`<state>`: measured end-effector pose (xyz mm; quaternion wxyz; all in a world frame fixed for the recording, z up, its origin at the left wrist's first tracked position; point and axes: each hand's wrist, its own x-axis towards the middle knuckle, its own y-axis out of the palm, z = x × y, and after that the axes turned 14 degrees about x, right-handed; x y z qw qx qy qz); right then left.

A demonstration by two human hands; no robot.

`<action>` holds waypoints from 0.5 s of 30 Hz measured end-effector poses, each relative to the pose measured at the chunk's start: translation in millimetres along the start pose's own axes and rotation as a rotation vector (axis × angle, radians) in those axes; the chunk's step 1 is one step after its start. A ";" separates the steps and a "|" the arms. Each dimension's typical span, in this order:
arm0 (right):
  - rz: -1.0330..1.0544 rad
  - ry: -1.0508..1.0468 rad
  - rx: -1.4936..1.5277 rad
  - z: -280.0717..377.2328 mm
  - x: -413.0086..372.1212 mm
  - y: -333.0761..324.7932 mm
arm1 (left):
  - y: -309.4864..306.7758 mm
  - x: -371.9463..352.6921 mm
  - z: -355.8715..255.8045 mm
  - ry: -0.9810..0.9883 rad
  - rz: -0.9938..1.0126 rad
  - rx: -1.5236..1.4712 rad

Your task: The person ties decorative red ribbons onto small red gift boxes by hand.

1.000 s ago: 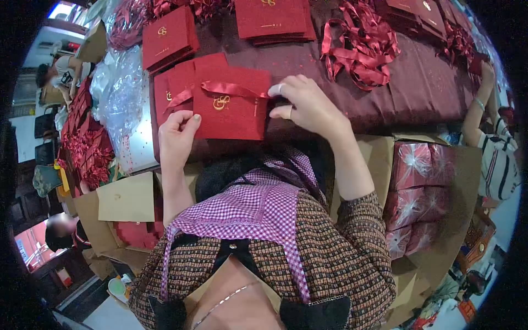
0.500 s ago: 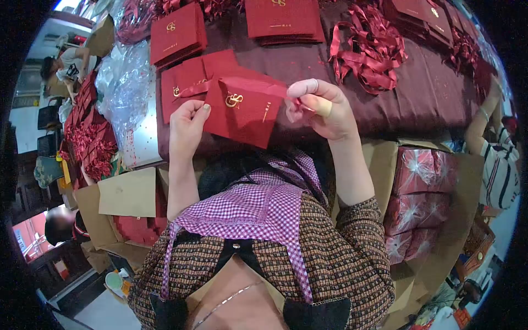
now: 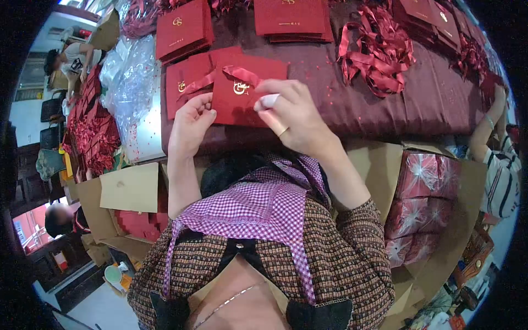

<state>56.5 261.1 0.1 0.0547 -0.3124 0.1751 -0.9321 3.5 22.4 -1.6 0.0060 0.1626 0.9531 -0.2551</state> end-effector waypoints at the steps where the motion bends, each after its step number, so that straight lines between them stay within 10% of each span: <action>1: 0.063 0.005 0.043 -0.8 0.4 4.2 | 0.8 0.0 2.2 -0.001 0.000 0.000; 15: 0.090 -0.050 -0.136 -15.0 22.2 44.5 | 6.6 -6.3 -8.9 0.071 -0.023 -0.028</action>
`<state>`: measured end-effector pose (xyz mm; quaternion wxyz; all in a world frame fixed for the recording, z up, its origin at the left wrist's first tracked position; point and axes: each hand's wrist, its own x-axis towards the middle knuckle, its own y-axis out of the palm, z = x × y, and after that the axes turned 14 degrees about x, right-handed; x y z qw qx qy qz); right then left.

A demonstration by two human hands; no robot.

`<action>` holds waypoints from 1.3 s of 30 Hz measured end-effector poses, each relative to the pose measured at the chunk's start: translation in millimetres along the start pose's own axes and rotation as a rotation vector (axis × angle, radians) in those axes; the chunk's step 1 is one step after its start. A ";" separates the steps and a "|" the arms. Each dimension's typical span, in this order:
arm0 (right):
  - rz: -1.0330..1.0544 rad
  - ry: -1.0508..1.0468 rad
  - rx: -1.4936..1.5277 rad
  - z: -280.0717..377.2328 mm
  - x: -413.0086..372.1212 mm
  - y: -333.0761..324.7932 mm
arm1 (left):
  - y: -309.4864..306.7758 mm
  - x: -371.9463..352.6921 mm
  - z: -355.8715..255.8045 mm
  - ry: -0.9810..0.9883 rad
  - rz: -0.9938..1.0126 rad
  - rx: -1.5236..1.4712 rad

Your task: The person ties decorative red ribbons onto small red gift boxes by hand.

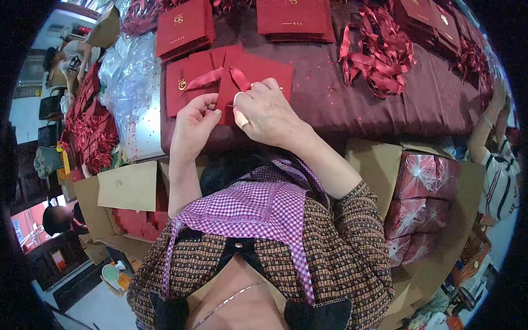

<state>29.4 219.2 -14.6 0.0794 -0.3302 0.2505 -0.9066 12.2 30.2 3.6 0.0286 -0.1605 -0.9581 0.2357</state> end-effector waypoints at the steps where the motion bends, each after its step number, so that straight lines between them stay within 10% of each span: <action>1: 0.001 0.000 0.000 -0.1 0.5 0.4 | 0.0 0.0 0.8 0.000 0.000 -0.001; 39: 0.086 0.007 -0.301 15.9 9.0 5.8 | 12.4 -9.7 -15.2 0.130 -0.106 0.310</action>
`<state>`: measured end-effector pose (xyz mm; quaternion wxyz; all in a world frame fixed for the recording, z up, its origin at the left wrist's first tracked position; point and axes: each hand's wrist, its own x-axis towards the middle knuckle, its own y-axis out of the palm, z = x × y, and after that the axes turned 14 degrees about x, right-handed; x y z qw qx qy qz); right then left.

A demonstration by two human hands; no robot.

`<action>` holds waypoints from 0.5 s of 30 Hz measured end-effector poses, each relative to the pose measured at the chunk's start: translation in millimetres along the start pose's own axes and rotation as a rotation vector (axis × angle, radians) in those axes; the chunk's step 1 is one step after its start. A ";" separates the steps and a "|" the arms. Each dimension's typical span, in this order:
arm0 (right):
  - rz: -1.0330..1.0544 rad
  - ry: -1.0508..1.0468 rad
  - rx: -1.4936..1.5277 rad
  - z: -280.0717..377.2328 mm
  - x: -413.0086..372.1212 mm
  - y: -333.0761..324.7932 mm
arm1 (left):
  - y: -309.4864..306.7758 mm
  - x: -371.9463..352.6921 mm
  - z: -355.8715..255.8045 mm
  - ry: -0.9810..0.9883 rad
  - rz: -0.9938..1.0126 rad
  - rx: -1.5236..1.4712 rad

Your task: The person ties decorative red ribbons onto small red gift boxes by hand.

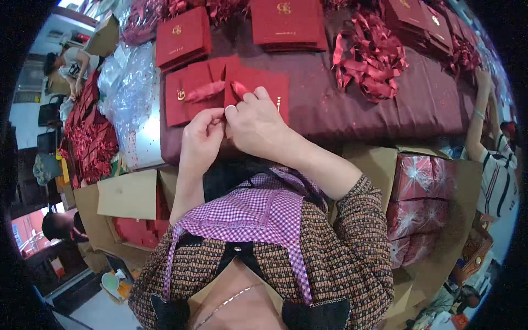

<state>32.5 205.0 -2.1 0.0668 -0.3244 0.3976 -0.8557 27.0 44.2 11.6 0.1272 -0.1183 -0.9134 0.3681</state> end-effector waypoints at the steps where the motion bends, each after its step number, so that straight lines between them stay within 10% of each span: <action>1: 0.102 0.053 0.066 -1.9 1.7 -7.7 | -3.0 0.9 0.0 -0.035 0.051 -0.072; 15: 0.306 0.040 0.165 -0.8 -5.2 -42.4 | -4.5 2.0 17.3 0.259 0.151 0.064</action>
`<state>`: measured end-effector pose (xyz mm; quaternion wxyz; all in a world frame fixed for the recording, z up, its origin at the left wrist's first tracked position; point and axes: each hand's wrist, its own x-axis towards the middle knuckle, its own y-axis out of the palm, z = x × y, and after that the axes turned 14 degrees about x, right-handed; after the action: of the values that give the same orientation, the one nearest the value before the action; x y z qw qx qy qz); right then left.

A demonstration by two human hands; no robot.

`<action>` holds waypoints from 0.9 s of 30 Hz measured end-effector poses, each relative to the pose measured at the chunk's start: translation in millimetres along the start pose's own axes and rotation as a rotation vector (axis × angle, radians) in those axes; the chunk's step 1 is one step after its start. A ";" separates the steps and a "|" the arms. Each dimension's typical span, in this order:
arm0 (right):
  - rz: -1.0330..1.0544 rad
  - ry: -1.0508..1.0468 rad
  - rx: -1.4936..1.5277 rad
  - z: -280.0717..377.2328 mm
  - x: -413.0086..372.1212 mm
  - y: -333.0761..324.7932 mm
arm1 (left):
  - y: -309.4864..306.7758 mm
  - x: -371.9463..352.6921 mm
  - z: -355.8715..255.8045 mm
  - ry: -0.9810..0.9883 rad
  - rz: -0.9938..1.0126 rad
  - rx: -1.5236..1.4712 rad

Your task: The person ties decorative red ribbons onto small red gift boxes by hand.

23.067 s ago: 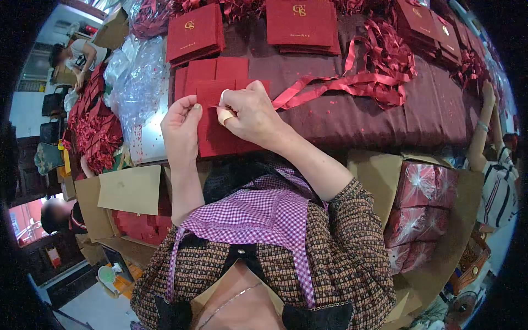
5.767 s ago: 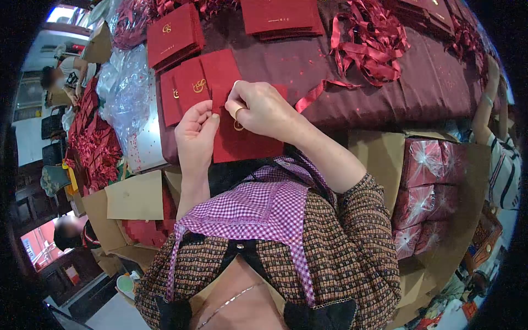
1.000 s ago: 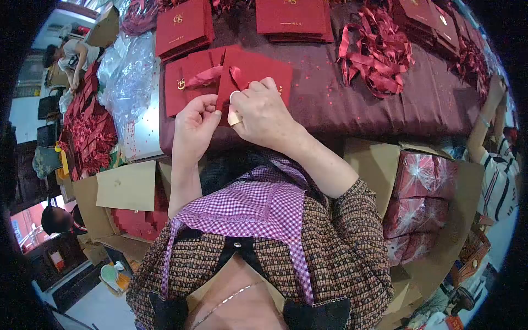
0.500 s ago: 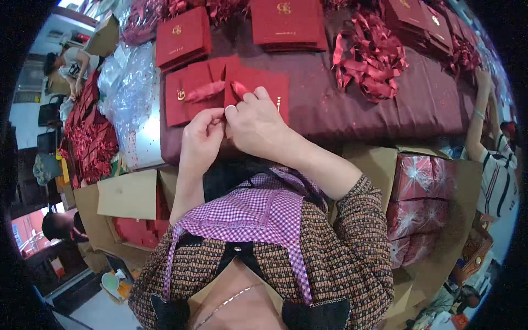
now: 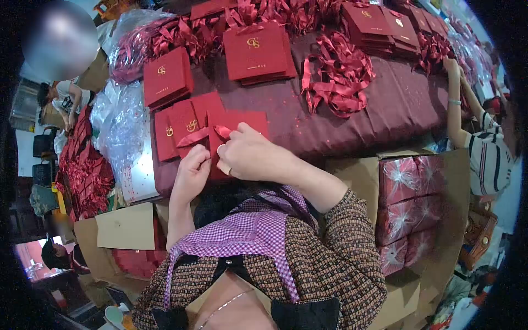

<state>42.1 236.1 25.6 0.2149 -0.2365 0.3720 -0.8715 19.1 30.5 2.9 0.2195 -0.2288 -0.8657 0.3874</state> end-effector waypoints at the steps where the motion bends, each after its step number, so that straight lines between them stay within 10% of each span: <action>1: 0.034 0.021 0.004 -2.5 0.4 -12.3 | -0.2 -1.1 0.3 0.009 0.028 -0.007; 5: -0.204 -0.098 0.046 3.8 4.0 -38.0 | -1.7 -2.6 -6.9 0.095 -0.023 -0.061; 27: -0.009 -0.402 0.294 4.4 20.8 -18.8 | -30.2 -5.4 20.7 0.104 0.073 -0.492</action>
<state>24.4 234.1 47.6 0.3128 -0.3731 0.1899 -0.8526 5.0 -2.3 12.7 0.1870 -0.3262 -0.9126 0.1605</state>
